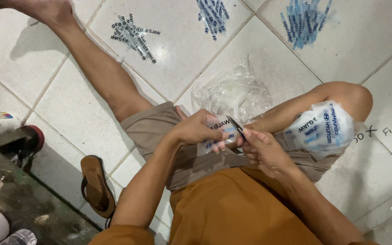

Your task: The person sits on a tiled floor and uses scissors to cut small rectangular stickers from a larger sheet. The cut stickers are placed on the floor in small piles. The person repeatedly cuts stickers and arranges them on the floor.

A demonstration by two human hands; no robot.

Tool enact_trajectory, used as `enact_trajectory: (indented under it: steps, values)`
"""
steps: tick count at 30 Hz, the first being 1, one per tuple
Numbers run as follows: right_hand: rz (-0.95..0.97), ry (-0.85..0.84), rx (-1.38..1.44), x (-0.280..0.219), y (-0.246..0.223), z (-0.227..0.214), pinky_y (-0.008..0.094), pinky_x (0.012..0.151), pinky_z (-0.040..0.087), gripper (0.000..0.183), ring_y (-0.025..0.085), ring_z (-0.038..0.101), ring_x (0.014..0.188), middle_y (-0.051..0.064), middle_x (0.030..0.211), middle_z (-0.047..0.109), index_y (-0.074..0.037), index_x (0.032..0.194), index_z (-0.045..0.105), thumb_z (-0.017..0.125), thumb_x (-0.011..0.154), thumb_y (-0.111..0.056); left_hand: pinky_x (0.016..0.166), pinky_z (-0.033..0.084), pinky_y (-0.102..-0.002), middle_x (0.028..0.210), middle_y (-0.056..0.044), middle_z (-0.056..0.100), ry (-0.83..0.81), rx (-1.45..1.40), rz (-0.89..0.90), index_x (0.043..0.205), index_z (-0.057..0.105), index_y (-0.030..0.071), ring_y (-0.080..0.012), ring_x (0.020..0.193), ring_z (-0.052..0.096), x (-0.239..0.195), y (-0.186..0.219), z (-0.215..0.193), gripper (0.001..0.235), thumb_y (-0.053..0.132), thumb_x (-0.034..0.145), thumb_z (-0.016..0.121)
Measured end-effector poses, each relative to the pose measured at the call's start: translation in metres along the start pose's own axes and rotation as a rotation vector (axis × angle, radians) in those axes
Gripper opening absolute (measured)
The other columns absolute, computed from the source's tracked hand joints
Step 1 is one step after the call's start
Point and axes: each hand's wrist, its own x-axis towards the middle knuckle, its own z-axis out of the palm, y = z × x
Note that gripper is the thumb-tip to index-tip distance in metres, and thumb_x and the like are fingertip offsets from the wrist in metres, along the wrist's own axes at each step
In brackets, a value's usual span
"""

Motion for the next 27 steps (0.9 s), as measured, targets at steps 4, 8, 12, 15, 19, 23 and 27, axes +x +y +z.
enact_trajectory:
  steps: [4, 8, 12, 15, 19, 23, 27]
  values:
    - [-0.021, 0.062, 0.003, 0.012, -0.001, 0.002, 0.016, 0.032, 0.025, 0.034, 0.002, 0.027, 0.039, -0.008, 0.055, 0.029, -0.005, 0.085, 0.067, 0.064, 0.103, -0.034, 0.055, 0.064, -0.036, 0.068, -0.028, 0.071, 0.025, -0.009, -0.011, 0.083, 0.071, -0.013, -0.0278, 0.058, 0.074, -0.001, 0.005, -0.005, 0.011, -0.004, 0.079, 0.075]
    - [-0.114, 0.121, -0.099, 0.013, -0.016, 0.009, 0.014, 0.031, 0.028, 0.034, -0.002, 0.03, 0.036, -0.009, 0.051, 0.031, -0.004, 0.091, 0.07, 0.062, 0.104, -0.034, 0.056, 0.064, -0.035, 0.069, -0.026, 0.072, 0.027, 0.025, -0.036, 0.085, 0.071, -0.014, -0.0255, 0.057, 0.074, 0.002, 0.004, -0.006, 0.012, -0.002, 0.081, 0.073]
    - [-0.331, 0.065, -0.387, 0.023, -0.03, 0.005, 0.018, 0.046, 0.037, 0.02, 0.003, 0.042, 0.055, -0.003, 0.064, 0.049, -0.007, 0.103, 0.072, 0.071, 0.098, -0.027, 0.054, 0.064, -0.034, 0.069, -0.026, 0.072, -0.007, 0.129, -0.02, 0.082, 0.072, -0.01, -0.0245, 0.056, 0.074, 0.003, 0.003, 0.0, 0.009, -0.001, 0.081, 0.072]
    - [-0.344, -0.017, -0.438, 0.032, -0.021, 0.006, 0.018, 0.049, 0.044, 0.016, 0.006, 0.049, 0.054, -0.002, 0.063, 0.054, -0.003, 0.096, 0.07, 0.079, 0.091, -0.015, 0.055, 0.063, -0.035, 0.07, -0.024, 0.073, -0.03, 0.16, 0.021, 0.083, 0.075, -0.008, -0.0255, 0.058, 0.074, -0.002, 0.003, -0.007, 0.013, 0.003, 0.078, 0.079]
    - [-0.337, 0.191, -0.056, 0.035, -0.016, 0.015, 0.014, 0.036, 0.03, 0.011, -0.001, 0.033, 0.04, -0.01, 0.053, 0.04, -0.011, 0.092, 0.065, 0.074, 0.094, -0.015, 0.072, 0.065, -0.037, 0.083, -0.023, 0.074, -0.017, -0.069, 0.392, 0.109, 0.069, -0.005, -0.0276, 0.074, 0.076, -0.012, -0.026, -0.015, 0.057, 0.049, 0.092, 0.067]
    - [-0.381, 0.284, 0.227, 0.02, -0.009, 0.032, 0.014, 0.034, 0.029, 0.014, -0.001, 0.031, 0.037, -0.013, 0.055, 0.031, -0.017, 0.093, 0.058, 0.069, 0.1, -0.019, 0.088, 0.046, -0.039, 0.109, -0.022, 0.062, 0.306, -0.2, 0.658, 0.119, 0.065, -0.007, -0.0274, 0.103, 0.06, 0.004, -0.046, 0.011, 0.061, 0.049, 0.095, 0.061]
    - [-0.366, 0.33, 0.298, 0.016, 0.006, 0.045, 0.015, 0.033, 0.026, 0.019, 0.001, 0.027, 0.035, -0.011, 0.052, 0.025, -0.018, 0.089, 0.054, 0.068, 0.101, -0.022, 0.106, 0.02, -0.04, 0.136, -0.017, 0.044, 0.775, -0.093, 0.787, 0.111, 0.07, -0.005, -0.0233, 0.128, 0.036, 0.035, -0.06, 0.061, 0.039, 0.029, 0.093, 0.068]
